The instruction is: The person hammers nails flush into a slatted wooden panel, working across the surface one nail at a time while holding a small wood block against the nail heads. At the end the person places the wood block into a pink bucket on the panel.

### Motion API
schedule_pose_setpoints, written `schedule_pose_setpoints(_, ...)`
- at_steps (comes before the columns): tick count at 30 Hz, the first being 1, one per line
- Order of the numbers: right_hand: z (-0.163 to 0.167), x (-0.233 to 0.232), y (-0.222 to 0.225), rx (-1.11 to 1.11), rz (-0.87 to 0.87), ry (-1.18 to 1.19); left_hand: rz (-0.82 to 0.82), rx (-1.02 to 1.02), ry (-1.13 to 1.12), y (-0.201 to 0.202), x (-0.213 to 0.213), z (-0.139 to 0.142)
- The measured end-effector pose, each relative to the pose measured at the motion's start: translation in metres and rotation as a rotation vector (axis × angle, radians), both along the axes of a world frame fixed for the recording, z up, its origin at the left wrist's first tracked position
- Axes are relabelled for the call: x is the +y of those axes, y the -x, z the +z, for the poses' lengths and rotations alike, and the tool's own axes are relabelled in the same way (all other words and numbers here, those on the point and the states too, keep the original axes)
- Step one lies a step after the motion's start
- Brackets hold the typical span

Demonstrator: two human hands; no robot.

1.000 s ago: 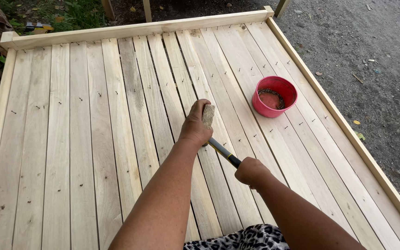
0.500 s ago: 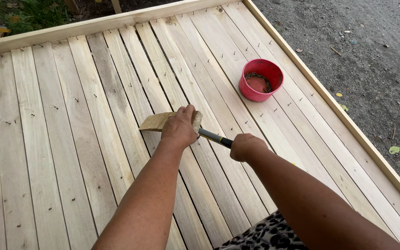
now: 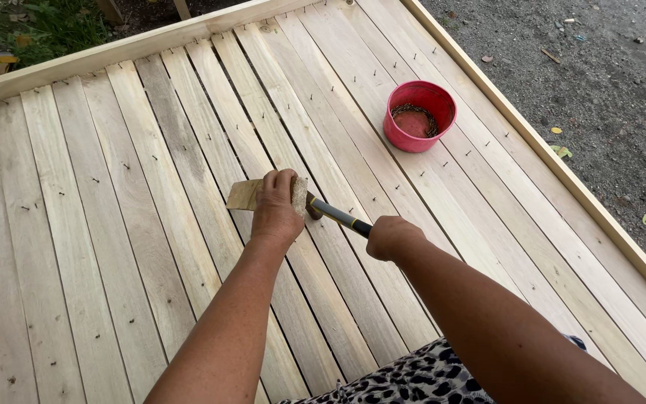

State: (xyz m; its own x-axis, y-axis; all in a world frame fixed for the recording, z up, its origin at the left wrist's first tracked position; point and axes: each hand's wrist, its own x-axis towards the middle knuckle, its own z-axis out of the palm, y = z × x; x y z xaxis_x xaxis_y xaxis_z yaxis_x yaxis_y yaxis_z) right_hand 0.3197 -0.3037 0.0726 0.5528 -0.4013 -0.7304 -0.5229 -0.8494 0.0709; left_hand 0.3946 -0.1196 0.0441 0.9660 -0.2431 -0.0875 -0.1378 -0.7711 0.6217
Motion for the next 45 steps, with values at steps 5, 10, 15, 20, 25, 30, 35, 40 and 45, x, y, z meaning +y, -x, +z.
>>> schedule_pose_setpoints(5,-0.005,-0.005,-0.001,0.003,0.039,-0.009,0.024,0.028,0.109,-0.001,0.014,-0.015)
schedule_pose_setpoints(10,-0.007,-0.011,0.002,0.001,-0.013,-0.043,0.155,-0.091,0.217,-0.005,0.016,-0.009)
schedule_pose_setpoints(15,-0.016,-0.022,0.006,-0.014,0.021,-0.062,0.430,-0.100,0.416,-0.022,0.008,0.020)
schedule_pose_setpoints(20,-0.038,-0.045,0.006,-0.032,0.084,-0.083,0.513,-0.123,0.570,-0.035,-0.007,0.055)
schedule_pose_setpoints(25,-0.069,-0.064,0.024,-0.062,0.089,-0.162,0.579,0.023,0.647,-0.036,-0.050,0.053)
schedule_pose_setpoints(30,-0.072,-0.106,0.032,-0.042,0.124,-0.241,0.476,-0.005,0.638,-0.034,-0.107,0.012)
schedule_pose_setpoints(35,-0.064,-0.152,0.040,-0.019,0.004,-0.274,0.333,0.110,0.616,-0.052,-0.120,-0.013)
schedule_pose_setpoints(40,-0.072,-0.146,0.044,-0.073,-0.191,-0.365,0.220,0.072,0.513,-0.079,-0.104,-0.012)
schedule_pose_setpoints(45,-0.078,-0.144,0.049,-0.093,-0.328,-0.375,0.124,0.127,0.492,-0.077,-0.096,-0.006)
